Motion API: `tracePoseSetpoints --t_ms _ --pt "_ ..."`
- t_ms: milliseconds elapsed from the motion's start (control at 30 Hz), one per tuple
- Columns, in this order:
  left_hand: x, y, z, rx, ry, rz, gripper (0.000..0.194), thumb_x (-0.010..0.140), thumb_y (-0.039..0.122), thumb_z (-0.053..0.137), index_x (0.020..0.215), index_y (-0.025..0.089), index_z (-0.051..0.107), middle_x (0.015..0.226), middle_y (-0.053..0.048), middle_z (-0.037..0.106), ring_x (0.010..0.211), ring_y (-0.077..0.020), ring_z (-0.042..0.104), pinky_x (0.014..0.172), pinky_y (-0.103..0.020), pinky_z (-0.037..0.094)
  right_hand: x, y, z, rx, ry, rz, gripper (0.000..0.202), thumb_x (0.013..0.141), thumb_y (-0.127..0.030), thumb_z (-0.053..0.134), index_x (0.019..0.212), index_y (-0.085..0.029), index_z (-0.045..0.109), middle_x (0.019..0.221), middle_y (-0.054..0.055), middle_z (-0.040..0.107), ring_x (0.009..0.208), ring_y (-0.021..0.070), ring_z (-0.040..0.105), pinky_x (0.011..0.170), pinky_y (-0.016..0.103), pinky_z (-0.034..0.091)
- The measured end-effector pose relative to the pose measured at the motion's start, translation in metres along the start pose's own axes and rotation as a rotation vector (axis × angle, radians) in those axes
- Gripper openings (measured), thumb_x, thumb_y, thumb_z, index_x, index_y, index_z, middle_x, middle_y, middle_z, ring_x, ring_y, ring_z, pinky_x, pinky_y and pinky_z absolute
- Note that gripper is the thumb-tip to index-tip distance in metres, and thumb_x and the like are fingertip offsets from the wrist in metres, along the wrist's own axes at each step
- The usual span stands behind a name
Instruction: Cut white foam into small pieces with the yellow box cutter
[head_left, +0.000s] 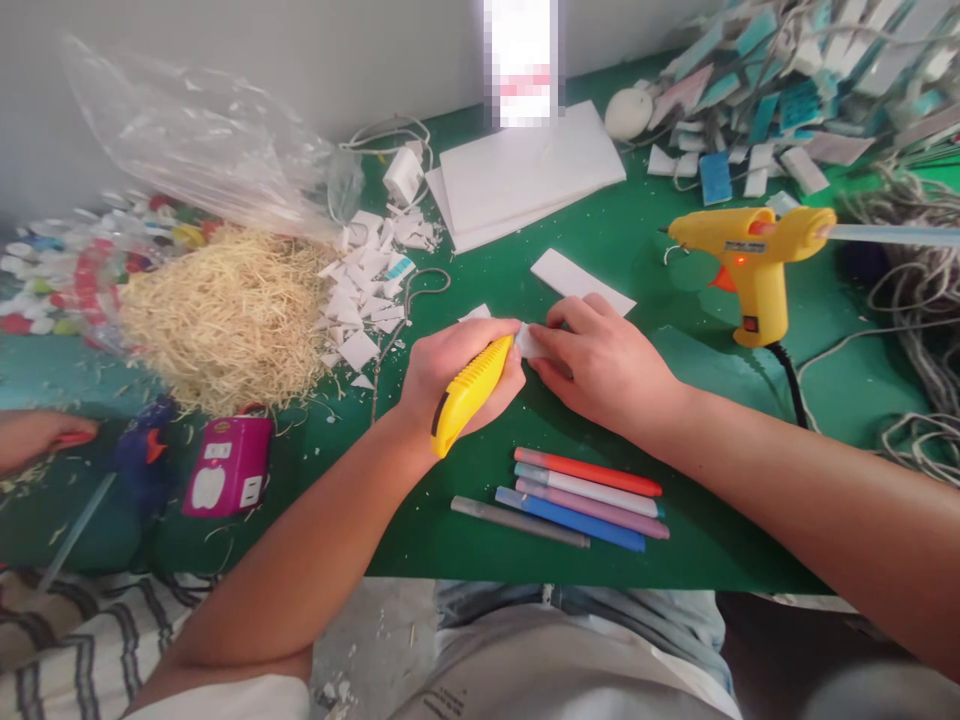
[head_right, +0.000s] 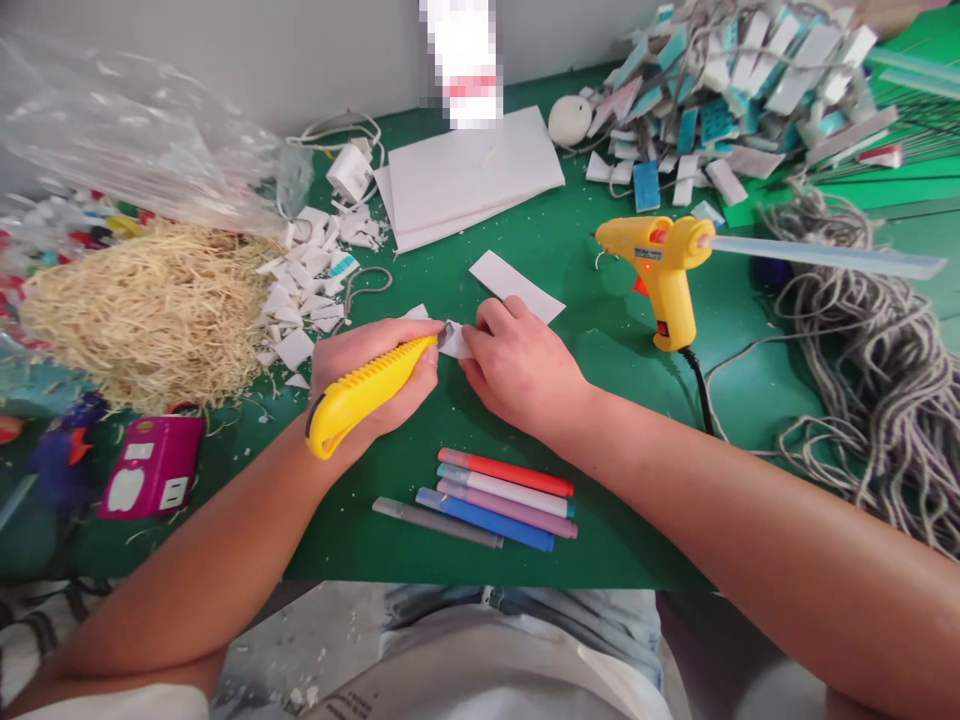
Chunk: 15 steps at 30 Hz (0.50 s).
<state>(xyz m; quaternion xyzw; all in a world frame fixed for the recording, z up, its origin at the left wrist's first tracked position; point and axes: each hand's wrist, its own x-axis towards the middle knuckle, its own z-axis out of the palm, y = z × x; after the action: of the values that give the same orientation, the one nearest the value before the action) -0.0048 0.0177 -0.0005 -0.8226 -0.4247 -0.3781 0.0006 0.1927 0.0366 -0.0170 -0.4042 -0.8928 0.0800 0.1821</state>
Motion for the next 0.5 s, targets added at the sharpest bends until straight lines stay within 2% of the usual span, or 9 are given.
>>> tracePoseSetpoints --t_ms 167,367,500 --pt "-0.0011 0.0000 -0.0042 0.021 -0.042 0.063 0.015 0.088 0.015 0.059 0.096 0.017 0.071 0.088 -0.003 0.081 0.076 -0.0155 0.077 0.074 -0.022 0.062 0.0005 -0.0008 0.0010 -0.013 0.019 -0.005 0.030 0.099 -0.025 0.049 0.103 -0.011 0.076 0.101 0.017 0.064 0.091 0.0270 0.049 0.075 0.041 0.050" --pt "-0.0010 -0.0031 -0.0046 0.027 -0.033 0.114 0.016 0.085 0.014 0.058 0.095 0.018 0.070 0.083 -0.001 0.079 0.070 -0.0156 0.075 0.067 -0.023 0.061 0.0001 -0.0014 0.0023 -0.013 0.026 -0.005 0.029 0.099 -0.024 0.050 0.103 -0.012 0.076 0.101 0.017 0.064 0.091 0.0271 0.049 0.076 0.041 0.051" --pt "-0.0030 -0.0013 -0.0086 0.007 -0.047 0.091 0.017 0.083 0.013 0.059 0.094 0.018 0.071 0.082 -0.002 0.079 0.069 -0.0157 0.075 0.066 -0.023 0.060 0.0005 -0.0019 0.0018 -0.010 0.010 -0.006 0.031 0.100 -0.024 0.048 0.104 -0.010 0.076 0.102 0.018 0.064 0.092 0.0276 0.050 0.076 0.042 0.052"
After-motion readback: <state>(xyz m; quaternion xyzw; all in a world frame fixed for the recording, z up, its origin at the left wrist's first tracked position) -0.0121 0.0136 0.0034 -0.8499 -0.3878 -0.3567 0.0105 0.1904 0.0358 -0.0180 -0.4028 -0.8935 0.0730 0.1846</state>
